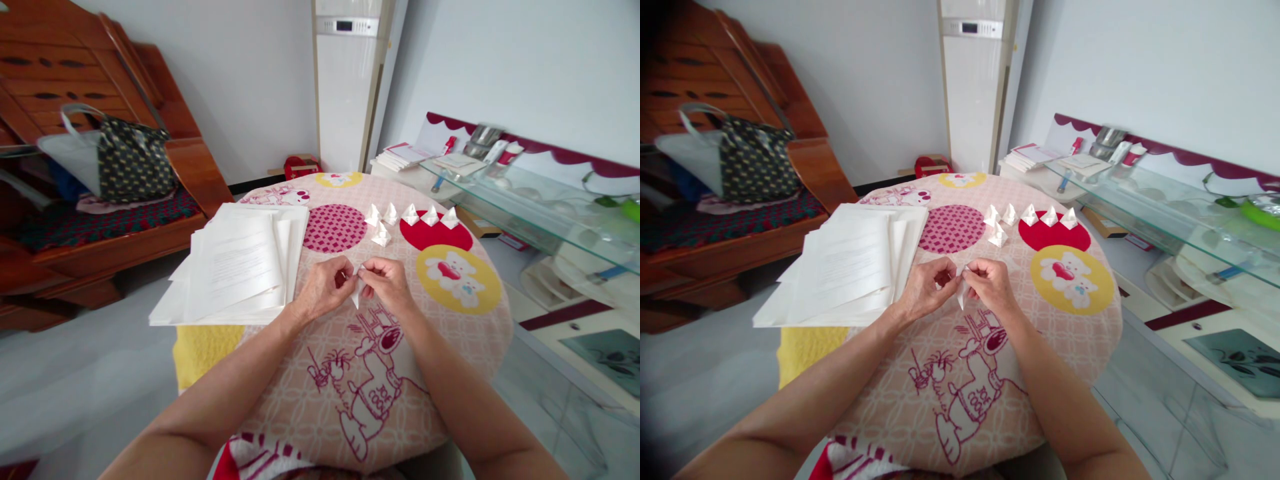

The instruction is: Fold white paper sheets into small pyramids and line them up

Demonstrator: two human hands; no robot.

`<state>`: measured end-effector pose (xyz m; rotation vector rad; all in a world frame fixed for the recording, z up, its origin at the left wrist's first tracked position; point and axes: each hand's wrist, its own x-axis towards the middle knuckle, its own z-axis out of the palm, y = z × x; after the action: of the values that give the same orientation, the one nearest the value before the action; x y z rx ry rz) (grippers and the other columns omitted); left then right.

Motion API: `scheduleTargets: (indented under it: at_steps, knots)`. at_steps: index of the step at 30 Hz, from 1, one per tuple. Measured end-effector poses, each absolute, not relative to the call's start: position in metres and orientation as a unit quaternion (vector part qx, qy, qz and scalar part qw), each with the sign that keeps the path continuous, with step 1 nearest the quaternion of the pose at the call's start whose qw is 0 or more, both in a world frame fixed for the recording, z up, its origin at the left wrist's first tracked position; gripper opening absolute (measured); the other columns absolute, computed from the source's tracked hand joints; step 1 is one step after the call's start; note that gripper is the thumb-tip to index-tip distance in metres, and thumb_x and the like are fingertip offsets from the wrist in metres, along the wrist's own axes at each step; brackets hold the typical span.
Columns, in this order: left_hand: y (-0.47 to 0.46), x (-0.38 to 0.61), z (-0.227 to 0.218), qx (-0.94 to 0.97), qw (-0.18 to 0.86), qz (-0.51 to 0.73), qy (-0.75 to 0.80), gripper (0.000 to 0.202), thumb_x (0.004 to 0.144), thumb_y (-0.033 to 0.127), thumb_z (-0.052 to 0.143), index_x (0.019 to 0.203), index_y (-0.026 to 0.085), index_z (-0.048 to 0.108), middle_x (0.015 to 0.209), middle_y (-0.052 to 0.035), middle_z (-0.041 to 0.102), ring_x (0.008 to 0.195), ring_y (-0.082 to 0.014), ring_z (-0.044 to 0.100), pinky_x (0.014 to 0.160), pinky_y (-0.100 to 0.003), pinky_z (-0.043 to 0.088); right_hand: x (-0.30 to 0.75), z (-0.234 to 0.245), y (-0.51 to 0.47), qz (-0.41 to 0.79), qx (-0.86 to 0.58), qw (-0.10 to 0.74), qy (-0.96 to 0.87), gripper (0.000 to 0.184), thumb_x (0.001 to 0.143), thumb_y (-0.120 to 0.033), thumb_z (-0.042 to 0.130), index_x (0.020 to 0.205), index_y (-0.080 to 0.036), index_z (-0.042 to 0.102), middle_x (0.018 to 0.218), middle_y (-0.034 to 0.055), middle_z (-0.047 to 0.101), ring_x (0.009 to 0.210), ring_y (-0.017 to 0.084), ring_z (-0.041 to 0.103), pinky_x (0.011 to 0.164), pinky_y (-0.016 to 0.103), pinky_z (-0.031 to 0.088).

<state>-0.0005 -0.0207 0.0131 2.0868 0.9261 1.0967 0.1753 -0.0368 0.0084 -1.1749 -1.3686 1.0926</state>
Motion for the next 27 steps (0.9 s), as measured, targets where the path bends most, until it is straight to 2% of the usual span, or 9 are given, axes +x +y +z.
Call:
scheduleTargets:
  at_steps: [4,6,10,15,17,22,27]
  knots:
    - [-0.02,-0.002,0.011,0.738,0.415,0.429,0.315,0.015,0.097,0.031,0.054,0.092,0.017,0.056,0.067,0.0019,0.061,0.056,-0.0099,0.058,0.054,-0.021,0.044,0.174,0.013,-0.038,0.446,-0.489,0.502,-0.557,0.01,0.071,-0.027,0.066,0.064,-0.02,0.065,0.049,-0.0027,0.06,0.04,0.012,0.054,0.038,0.021,0.041]
    - [-0.019,-0.002,0.009,0.717,0.454,0.437,0.3,0.013,0.099,0.03,0.051,0.097,0.018,0.053,0.068,0.002,0.062,0.058,-0.0106,0.061,0.055,-0.021,0.047,0.173,0.014,-0.038,0.447,-0.49,0.503,-0.554,0.009,0.069,-0.027,0.066,0.064,-0.02,0.065,0.05,-0.0025,0.061,0.04,0.011,0.053,0.038,0.021,0.04]
    - [-0.018,-0.002,0.006,0.716,0.459,0.436,0.293,0.007,0.098,0.025,0.051,0.098,0.018,0.052,0.07,0.0018,0.063,0.059,-0.0101,0.062,0.055,-0.02,0.048,0.174,0.011,-0.036,0.453,-0.488,0.498,-0.556,0.012,0.07,-0.031,0.069,0.067,-0.02,0.066,0.052,-0.0025,0.061,0.04,0.012,0.052,0.038,0.022,0.039]
    - [-0.017,-0.002,0.007,0.714,0.46,0.44,0.292,0.016,0.1,0.032,0.053,0.106,0.017,0.056,0.067,0.0024,0.062,0.058,-0.0105,0.062,0.055,-0.02,0.048,0.18,0.006,-0.033,0.448,-0.464,0.508,-0.57,0.024,0.08,-0.04,0.07,0.069,-0.019,0.067,0.052,-0.0018,0.06,0.044,0.011,0.051,0.042,0.023,0.038]
    - [-0.017,-0.002,0.008,0.712,0.462,0.437,0.297,0.022,0.1,0.038,0.056,0.104,0.016,0.058,0.066,0.0022,0.061,0.055,-0.0099,0.06,0.053,-0.02,0.047,0.183,0.006,-0.033,0.441,-0.458,0.515,-0.575,0.031,0.085,-0.044,0.068,0.068,-0.019,0.066,0.05,-0.002,0.057,0.044,0.011,0.049,0.043,0.023,0.036]
    - [-0.015,-0.002,0.011,0.7,0.488,0.427,0.299,0.041,0.094,0.054,0.064,0.083,0.015,0.059,0.061,0.0023,0.057,0.05,-0.0077,0.054,0.047,-0.018,0.041,0.185,0.01,-0.036,0.433,-0.438,0.511,-0.6,0.038,0.09,-0.047,0.067,0.065,-0.02,0.062,0.049,-0.0023,0.056,0.045,0.01,0.048,0.047,0.024,0.036]
    - [-0.011,-0.003,0.011,0.686,0.506,0.433,0.294,0.043,0.091,0.056,0.068,0.078,0.015,0.058,0.057,0.0043,0.052,0.047,-0.0063,0.048,0.044,-0.017,0.036,0.186,0.011,-0.037,0.43,-0.435,0.515,-0.6,0.041,0.094,-0.051,0.063,0.068,-0.02,0.065,0.049,-0.0026,0.055,0.046,0.011,0.049,0.049,0.025,0.037]
